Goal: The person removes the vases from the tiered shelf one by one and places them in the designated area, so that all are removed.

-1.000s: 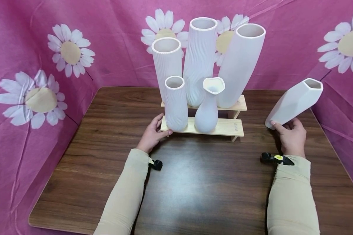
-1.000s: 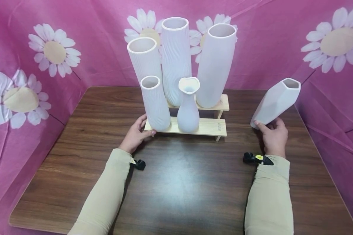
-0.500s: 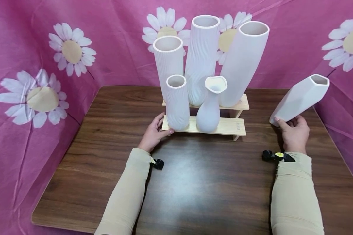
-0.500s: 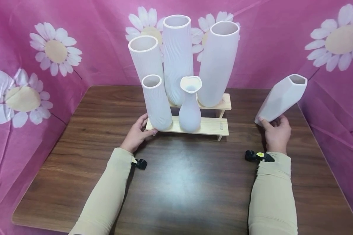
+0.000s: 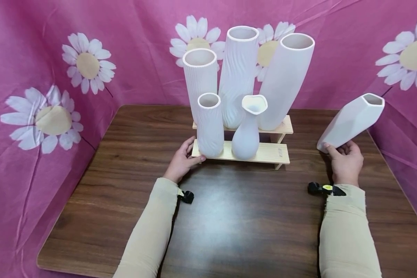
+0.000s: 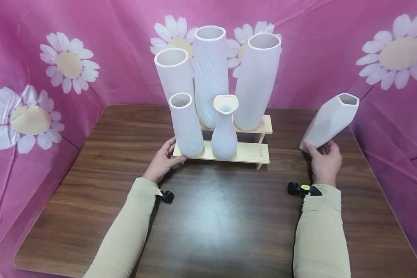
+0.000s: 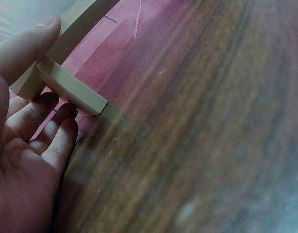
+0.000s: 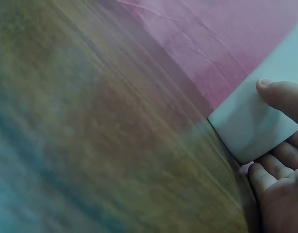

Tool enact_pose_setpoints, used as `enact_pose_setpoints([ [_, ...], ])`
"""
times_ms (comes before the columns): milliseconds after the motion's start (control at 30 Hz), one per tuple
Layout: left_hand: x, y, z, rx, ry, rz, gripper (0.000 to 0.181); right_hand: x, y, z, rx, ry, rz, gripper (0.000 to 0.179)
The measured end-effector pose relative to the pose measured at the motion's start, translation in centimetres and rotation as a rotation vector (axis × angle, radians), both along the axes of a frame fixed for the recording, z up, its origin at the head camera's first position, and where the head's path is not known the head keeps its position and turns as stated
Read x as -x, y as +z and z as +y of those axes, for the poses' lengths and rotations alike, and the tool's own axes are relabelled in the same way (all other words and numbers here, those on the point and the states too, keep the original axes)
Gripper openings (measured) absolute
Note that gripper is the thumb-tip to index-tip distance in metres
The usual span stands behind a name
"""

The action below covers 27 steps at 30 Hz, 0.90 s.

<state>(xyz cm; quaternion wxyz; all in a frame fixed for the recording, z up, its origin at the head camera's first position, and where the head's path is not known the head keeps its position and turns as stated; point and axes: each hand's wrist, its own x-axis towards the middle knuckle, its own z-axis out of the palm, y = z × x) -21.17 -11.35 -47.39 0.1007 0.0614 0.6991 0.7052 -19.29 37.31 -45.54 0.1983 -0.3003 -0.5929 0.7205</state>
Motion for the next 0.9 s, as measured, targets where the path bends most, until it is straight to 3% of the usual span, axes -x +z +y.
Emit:
enact_pose_setpoints([
  [167, -0.1, 0.0, 0.0, -0.002, -0.006, 0.002, 0.087, -0.6, 0.0, -0.1, 0.126, -0.099, 0.094, 0.061],
  [400, -0.1, -0.2, -0.2, -0.003, -0.006, 0.009, 0.089, -1.4, 1.1, -0.2, 0.195, -0.171, 0.189, 0.056],
  [533, -0.1, -0.2, -0.2, -0.005, -0.009, 0.009, 0.089, -1.8, 2.7, -0.4, 0.224, -0.251, 0.290, 0.052],
  [700, 0.0, -0.2, -0.1, -0.009, -0.006, 0.021, 0.087, -2.4, 5.5, -0.9, 0.241, -0.353, 0.482, 0.042],
  [900, -0.2, -0.1, 0.0, 0.010, -0.012, 0.028, 0.087, -3.4, 9.2, -2.0, 0.243, -0.414, 0.641, 0.042],
])
